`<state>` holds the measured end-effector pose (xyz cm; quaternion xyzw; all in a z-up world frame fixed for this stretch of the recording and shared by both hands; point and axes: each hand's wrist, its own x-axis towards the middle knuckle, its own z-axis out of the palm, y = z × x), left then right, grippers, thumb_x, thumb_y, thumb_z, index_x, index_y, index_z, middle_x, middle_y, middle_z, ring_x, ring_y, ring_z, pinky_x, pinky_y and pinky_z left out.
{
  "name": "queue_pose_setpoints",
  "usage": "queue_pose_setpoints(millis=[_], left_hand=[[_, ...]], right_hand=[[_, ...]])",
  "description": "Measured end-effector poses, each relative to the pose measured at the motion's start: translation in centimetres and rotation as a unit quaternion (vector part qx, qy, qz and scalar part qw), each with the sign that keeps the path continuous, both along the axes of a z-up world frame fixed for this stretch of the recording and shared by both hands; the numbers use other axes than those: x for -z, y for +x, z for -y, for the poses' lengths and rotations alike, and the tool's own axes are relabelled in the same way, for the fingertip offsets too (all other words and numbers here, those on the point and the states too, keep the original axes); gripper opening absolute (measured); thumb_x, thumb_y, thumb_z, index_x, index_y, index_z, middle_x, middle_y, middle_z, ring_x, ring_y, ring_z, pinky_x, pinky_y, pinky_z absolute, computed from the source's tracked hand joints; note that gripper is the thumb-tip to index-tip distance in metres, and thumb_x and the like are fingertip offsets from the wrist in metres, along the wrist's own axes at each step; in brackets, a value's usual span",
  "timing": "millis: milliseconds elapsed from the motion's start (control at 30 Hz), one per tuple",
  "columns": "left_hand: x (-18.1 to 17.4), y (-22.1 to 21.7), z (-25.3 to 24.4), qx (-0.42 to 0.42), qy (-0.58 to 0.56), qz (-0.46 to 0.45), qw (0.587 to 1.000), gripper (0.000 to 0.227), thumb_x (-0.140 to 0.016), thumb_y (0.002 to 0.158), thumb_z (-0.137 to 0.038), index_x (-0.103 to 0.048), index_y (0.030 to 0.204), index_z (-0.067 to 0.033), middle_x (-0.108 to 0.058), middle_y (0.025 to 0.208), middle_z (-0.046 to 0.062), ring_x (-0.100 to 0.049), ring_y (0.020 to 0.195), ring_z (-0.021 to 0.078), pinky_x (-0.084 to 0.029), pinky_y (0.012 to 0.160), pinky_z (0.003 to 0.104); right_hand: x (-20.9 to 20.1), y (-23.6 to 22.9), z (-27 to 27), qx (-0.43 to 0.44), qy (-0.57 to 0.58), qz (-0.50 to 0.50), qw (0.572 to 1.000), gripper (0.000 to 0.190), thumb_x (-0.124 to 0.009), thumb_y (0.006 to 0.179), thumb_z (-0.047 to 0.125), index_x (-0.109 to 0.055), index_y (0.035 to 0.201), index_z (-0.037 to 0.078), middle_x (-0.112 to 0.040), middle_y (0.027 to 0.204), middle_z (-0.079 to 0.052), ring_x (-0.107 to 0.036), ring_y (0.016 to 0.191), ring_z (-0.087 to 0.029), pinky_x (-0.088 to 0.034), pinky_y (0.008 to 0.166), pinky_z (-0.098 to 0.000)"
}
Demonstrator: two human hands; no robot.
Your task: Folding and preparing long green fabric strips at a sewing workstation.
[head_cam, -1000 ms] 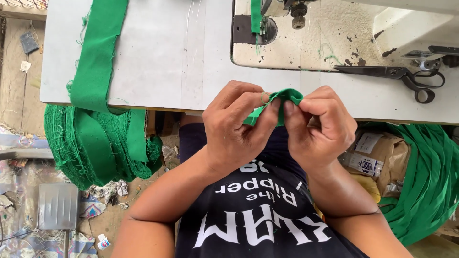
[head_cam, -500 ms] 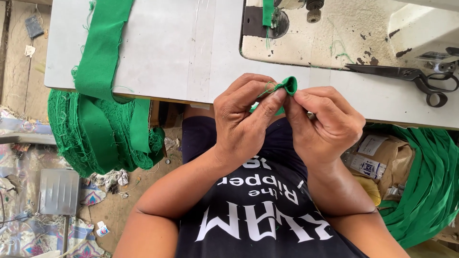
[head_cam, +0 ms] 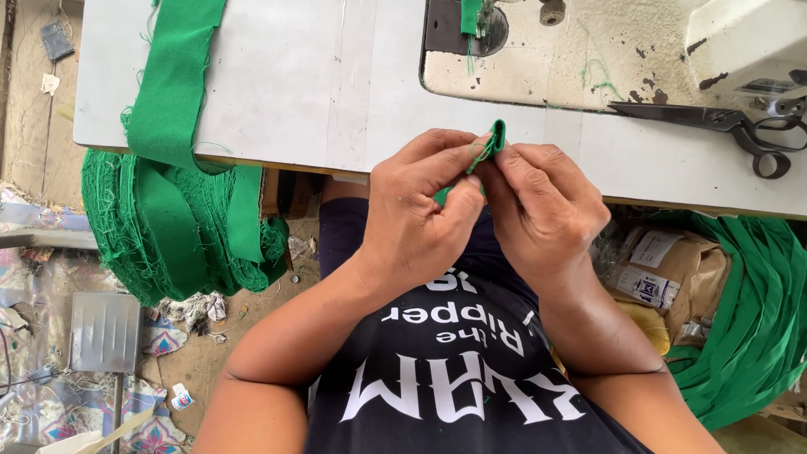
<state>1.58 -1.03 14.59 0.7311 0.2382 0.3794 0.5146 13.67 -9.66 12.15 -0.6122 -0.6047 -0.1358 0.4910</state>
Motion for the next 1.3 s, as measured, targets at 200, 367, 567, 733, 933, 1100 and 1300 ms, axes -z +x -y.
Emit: queue_pose_setpoints(millis=[200, 367, 567, 733, 933, 1100, 1300], left_hand=[[-1.7, -2.6, -1.9, 0.034, 0.089, -0.098, 0.991, 0.03, -0.058, 0.083, 0.001, -0.078, 0.105, -0.0065, -0.073, 0.1, 0.005, -0.062, 0.064, 0.0108, -0.042, 0.042, 0.021], [-1.8, -4.0, -3.5, 0.163, 0.137, -0.135, 0.968, 0.036, -0.082, 0.091, -0.032, -0.074, 0.121, -0.0133, -0.066, 0.116, 0.008, -0.068, 0.101, 0.0215, -0.056, 0.085, 0.035], [-1.9, -3.6, -2.2, 0.108, 0.182, -0.017, 0.977, 0.007, -0.078, 0.097, -0.007, -0.074, 0.104, -0.0084, -0.07, 0.1, 0.005, -0.064, 0.089, 0.0227, -0.055, 0.081, 0.034], [-2.3, -2.7, -1.7, -0.016, 0.138, -0.015, 0.99, 0.004, -0.072, 0.098, -0.003, -0.071, 0.099, 0.0006, -0.068, 0.1, 0.013, -0.065, 0.078, 0.0181, -0.055, 0.067, 0.026], [-1.8, -2.2, -1.7, -0.072, 0.08, -0.012, 0.994, 0.007, -0.066, 0.102, -0.007, -0.066, 0.1, -0.0003, -0.066, 0.098, 0.013, -0.057, 0.068, 0.0108, -0.043, 0.05, 0.019], [-2.5, -2.9, -2.3, -0.043, 0.005, 0.018, 0.999, 0.006, -0.062, 0.104, -0.005, -0.064, 0.104, 0.0007, -0.064, 0.105, 0.015, -0.073, 0.092, 0.0202, -0.07, 0.075, 0.027], [-2.6, -3.6, -2.3, 0.1, -0.177, 0.043, 0.978, 0.017, -0.06, 0.104, -0.012, -0.06, 0.109, 0.0043, -0.069, 0.1, 0.019, -0.074, 0.083, 0.0249, -0.068, 0.076, 0.029]], right_hand=[[-0.2, 1.9, 1.4, -0.113, -0.087, -0.18, 0.973, 0.005, -0.067, 0.101, -0.011, -0.071, 0.102, -0.007, -0.069, 0.095, -0.022, -0.065, 0.079, -0.028, -0.053, 0.073, -0.0342], [-0.3, 2.5, 1.7, -0.201, -0.17, -0.199, 0.944, 0.013, -0.072, 0.097, 0.009, -0.071, 0.103, -0.002, -0.06, 0.098, -0.013, -0.058, 0.08, -0.021, -0.047, 0.069, -0.029], [-0.4, 1.5, 1.3, -0.195, -0.153, -0.186, 0.951, 0.012, -0.07, 0.099, 0.012, -0.072, 0.106, 0.002, -0.062, 0.095, -0.012, -0.062, 0.078, -0.02, -0.05, 0.069, -0.0282], [1.9, -2.1, -0.1, -0.026, 0.076, -0.069, 0.994, 0.024, -0.074, 0.097, 0.022, -0.065, 0.104, 0.001, -0.06, 0.093, -0.014, -0.058, 0.074, -0.022, -0.052, 0.068, -0.0342], [4.4, -3.5, -1.4, 0.004, 0.078, -0.047, 0.996, 0.026, -0.082, 0.094, 0.007, -0.064, 0.111, 0.001, -0.066, 0.097, -0.014, -0.064, 0.085, -0.029, -0.052, 0.08, -0.0405], [5.7, -2.0, -0.8, -0.119, -0.046, -0.26, 0.957, 0.011, -0.072, 0.097, -0.004, -0.066, 0.104, 0.003, -0.065, 0.096, -0.008, -0.061, 0.086, -0.024, -0.048, 0.082, -0.0344], [5.1, 0.8, -0.9, -0.341, -0.265, -0.616, 0.659, 0.017, -0.072, 0.097, 0.02, -0.078, 0.106, 0.006, -0.066, 0.089, 0.006, -0.055, 0.083, -0.004, -0.047, 0.075, -0.0217]])
